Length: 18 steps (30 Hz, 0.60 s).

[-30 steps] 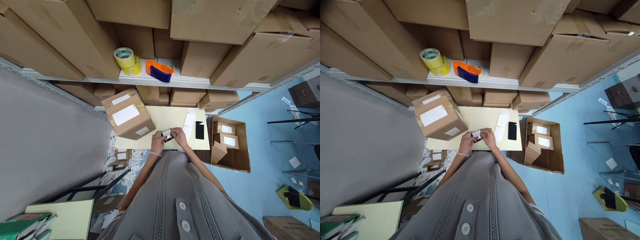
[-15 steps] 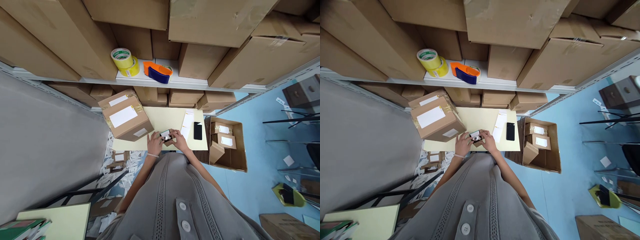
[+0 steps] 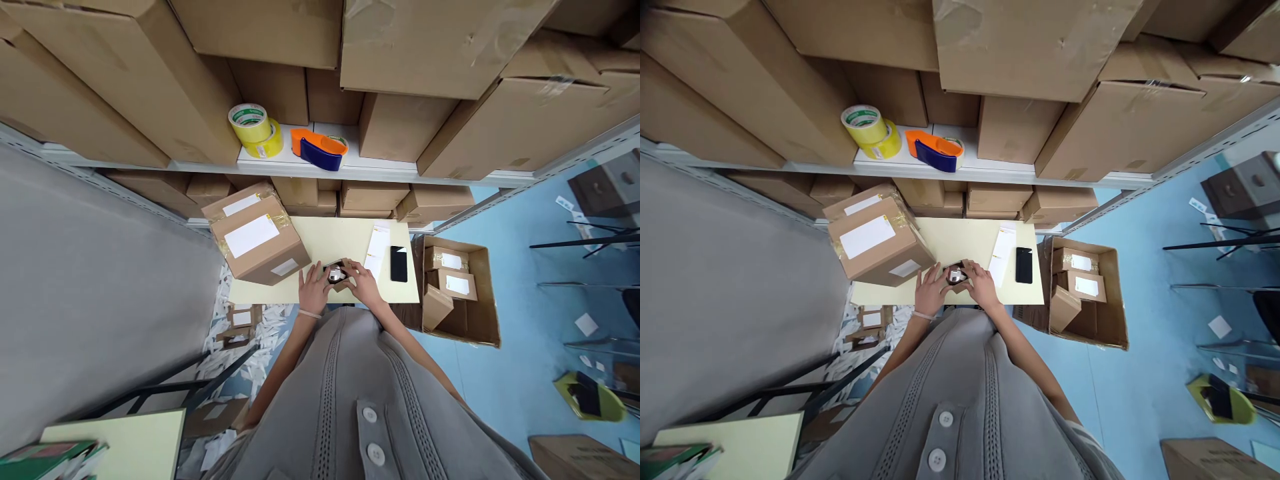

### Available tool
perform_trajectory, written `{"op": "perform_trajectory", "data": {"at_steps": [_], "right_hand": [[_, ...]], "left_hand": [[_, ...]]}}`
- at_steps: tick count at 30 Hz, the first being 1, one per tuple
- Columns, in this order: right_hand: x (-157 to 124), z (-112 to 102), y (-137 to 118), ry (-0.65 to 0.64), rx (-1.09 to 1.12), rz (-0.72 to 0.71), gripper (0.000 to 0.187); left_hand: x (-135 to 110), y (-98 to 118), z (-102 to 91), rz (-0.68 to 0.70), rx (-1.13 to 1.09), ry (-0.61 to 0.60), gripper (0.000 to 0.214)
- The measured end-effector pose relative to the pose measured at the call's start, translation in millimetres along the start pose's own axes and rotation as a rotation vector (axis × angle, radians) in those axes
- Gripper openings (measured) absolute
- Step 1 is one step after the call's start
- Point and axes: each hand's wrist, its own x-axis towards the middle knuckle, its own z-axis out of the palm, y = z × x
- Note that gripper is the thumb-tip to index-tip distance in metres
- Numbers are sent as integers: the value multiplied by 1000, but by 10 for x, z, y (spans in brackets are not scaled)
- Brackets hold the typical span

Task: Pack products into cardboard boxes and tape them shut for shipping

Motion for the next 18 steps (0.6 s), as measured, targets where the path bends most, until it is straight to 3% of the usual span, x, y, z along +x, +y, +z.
{"op": "perform_trajectory", "data": {"at_steps": [10, 14, 18], "right_hand": [[39, -22, -80, -105, -44, -25, 76], [154, -40, -123, -176, -112, -21, 92], [249, -4, -127, -191, -98, 2, 84]], "left_hand": [[73, 61, 110, -119, -114, -85, 86], [112, 69, 130, -143, -109, -80, 83], [163, 71, 141, -148, -133, -30, 73]]}}
